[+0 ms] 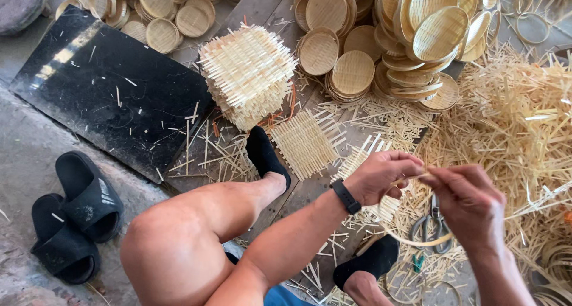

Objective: The person weaves strips of bamboo to create small round containers, using shears to trim excess material.

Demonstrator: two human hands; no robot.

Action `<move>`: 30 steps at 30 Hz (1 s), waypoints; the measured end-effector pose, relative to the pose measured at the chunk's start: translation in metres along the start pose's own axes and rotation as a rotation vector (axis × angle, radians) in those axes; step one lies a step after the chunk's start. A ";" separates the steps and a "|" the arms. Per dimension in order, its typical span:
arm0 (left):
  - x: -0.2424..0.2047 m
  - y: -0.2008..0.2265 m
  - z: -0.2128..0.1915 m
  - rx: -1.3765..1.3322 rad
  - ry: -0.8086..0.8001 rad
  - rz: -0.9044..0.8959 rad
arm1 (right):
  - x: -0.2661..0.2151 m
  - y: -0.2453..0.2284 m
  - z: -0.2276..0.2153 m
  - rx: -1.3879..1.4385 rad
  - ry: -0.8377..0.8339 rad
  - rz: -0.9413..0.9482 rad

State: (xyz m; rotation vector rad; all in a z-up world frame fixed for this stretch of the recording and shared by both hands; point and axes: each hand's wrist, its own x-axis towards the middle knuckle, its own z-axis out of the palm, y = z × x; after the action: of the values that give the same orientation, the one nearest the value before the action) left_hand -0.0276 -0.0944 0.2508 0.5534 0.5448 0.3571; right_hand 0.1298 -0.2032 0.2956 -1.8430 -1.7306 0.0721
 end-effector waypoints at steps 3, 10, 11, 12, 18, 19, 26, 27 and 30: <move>0.010 0.007 -0.001 0.126 -0.030 -0.169 | -0.001 -0.008 0.009 -0.046 -0.035 -0.112; 0.013 -0.010 -0.004 0.112 0.024 -0.269 | -0.002 -0.028 0.026 -0.248 0.012 -0.195; 0.012 -0.013 -0.005 0.093 0.056 -0.254 | -0.004 -0.030 0.028 -0.219 0.019 -0.167; 0.014 -0.016 -0.006 0.081 0.075 -0.244 | -0.005 -0.032 0.029 -0.212 0.029 -0.155; 0.041 -0.027 -0.033 0.288 0.115 -0.184 | -0.002 -0.017 0.040 0.026 0.062 0.096; 0.047 -0.029 -0.041 0.408 0.165 -0.103 | -0.002 -0.007 0.042 0.158 0.057 0.249; 0.046 -0.013 -0.082 -0.371 -0.017 0.026 | -0.035 0.041 0.079 1.739 0.083 0.788; 0.040 -0.003 -0.085 -0.219 -0.019 -0.022 | -0.039 0.047 0.085 1.824 0.069 0.775; 0.041 0.005 -0.071 0.058 0.031 -0.178 | -0.047 0.061 0.092 1.865 -0.001 0.822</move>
State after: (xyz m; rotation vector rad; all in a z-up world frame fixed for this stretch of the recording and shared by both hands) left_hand -0.0370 -0.0435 0.1868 0.5514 0.6314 0.1816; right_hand 0.1378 -0.2092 0.1758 -0.7901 -0.1840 1.4012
